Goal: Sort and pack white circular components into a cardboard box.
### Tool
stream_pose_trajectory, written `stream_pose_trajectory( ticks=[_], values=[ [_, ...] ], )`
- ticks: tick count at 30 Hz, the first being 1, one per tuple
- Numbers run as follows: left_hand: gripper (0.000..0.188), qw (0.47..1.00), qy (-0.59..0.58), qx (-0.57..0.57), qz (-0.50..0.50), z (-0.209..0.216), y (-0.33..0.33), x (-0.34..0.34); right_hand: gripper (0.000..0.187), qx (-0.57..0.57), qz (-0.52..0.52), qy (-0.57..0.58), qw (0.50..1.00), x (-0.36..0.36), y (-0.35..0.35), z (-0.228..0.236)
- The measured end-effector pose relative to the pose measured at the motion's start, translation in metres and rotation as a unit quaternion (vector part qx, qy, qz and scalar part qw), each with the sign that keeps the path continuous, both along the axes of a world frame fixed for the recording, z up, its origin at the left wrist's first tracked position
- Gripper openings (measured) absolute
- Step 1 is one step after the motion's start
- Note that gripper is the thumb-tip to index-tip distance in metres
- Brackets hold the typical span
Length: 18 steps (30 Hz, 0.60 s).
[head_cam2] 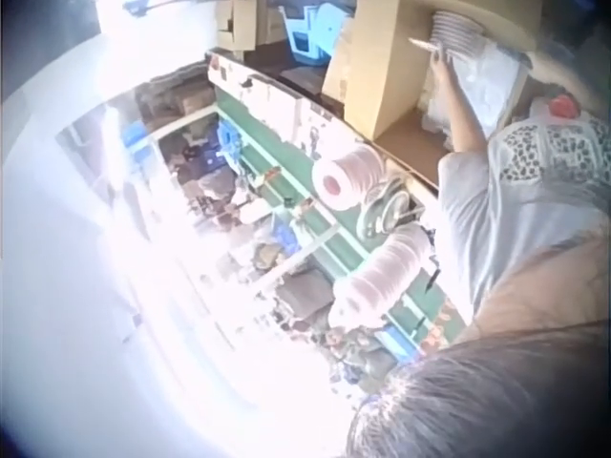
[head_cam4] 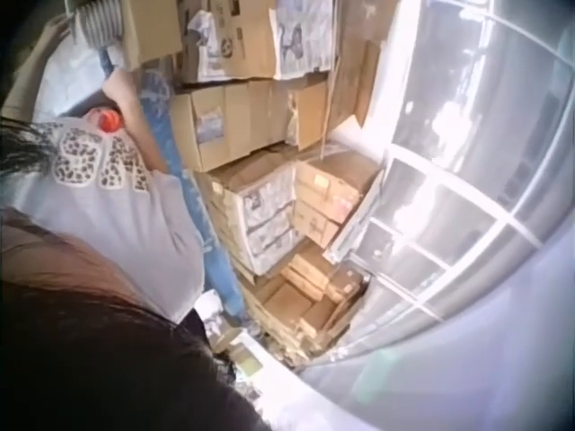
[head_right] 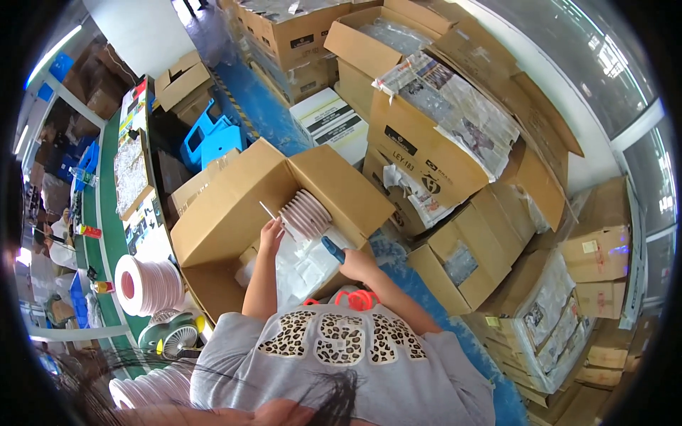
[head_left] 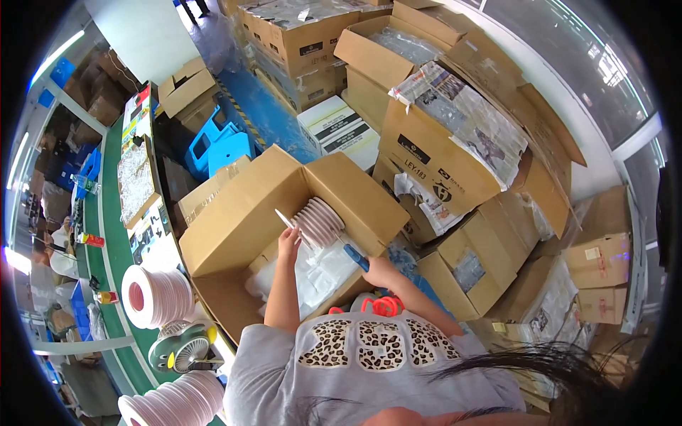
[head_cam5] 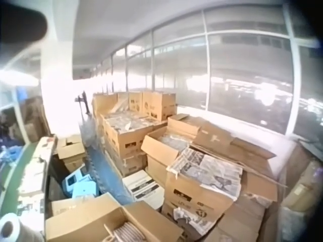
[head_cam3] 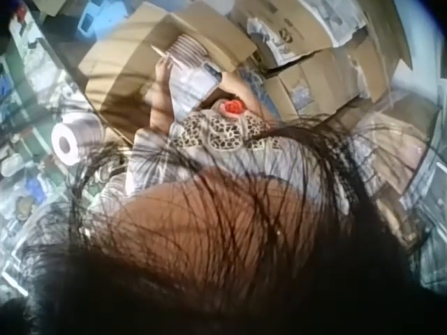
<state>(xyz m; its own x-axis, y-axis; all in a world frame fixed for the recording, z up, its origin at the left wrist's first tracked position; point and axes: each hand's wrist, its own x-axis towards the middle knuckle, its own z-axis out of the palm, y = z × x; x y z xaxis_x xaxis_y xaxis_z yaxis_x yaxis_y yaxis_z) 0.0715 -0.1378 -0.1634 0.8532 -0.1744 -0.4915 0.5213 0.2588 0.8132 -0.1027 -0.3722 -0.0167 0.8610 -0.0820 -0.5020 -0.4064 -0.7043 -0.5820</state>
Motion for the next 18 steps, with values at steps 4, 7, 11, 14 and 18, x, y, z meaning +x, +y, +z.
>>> stream_pose_trajectory(
  ticks=[4, 7, 11, 14, 18],
  values=[
    [0.030, 0.998, 0.053, 0.032, 0.024, 0.002, -0.004, -0.014, 0.027, 0.027, -0.020, -0.065, 0.997, -0.005, -0.002, -0.025],
    [0.030, 1.000, -0.002, -0.001, -0.017, 0.014, 0.006, -0.013, 0.028, 0.038, -0.031, -0.163, 0.985, -0.007, -0.001, -0.015],
    [0.029, 0.994, -0.048, -0.082, -0.061, 0.060, -0.020, 0.001, 0.026, 0.051, -0.071, -0.221, 0.971, -0.017, -0.002, 0.026],
    [0.031, 0.980, -0.074, -0.171, -0.069, 0.087, -0.040, 0.021, 0.026, 0.008, -0.024, -0.236, 0.971, -0.022, 0.005, 0.044],
    [0.034, 0.951, -0.096, -0.282, -0.078, 0.115, -0.064, 0.047, 0.027, -0.009, -0.025, -0.241, 0.970, -0.030, 0.017, 0.059]
  ],
)
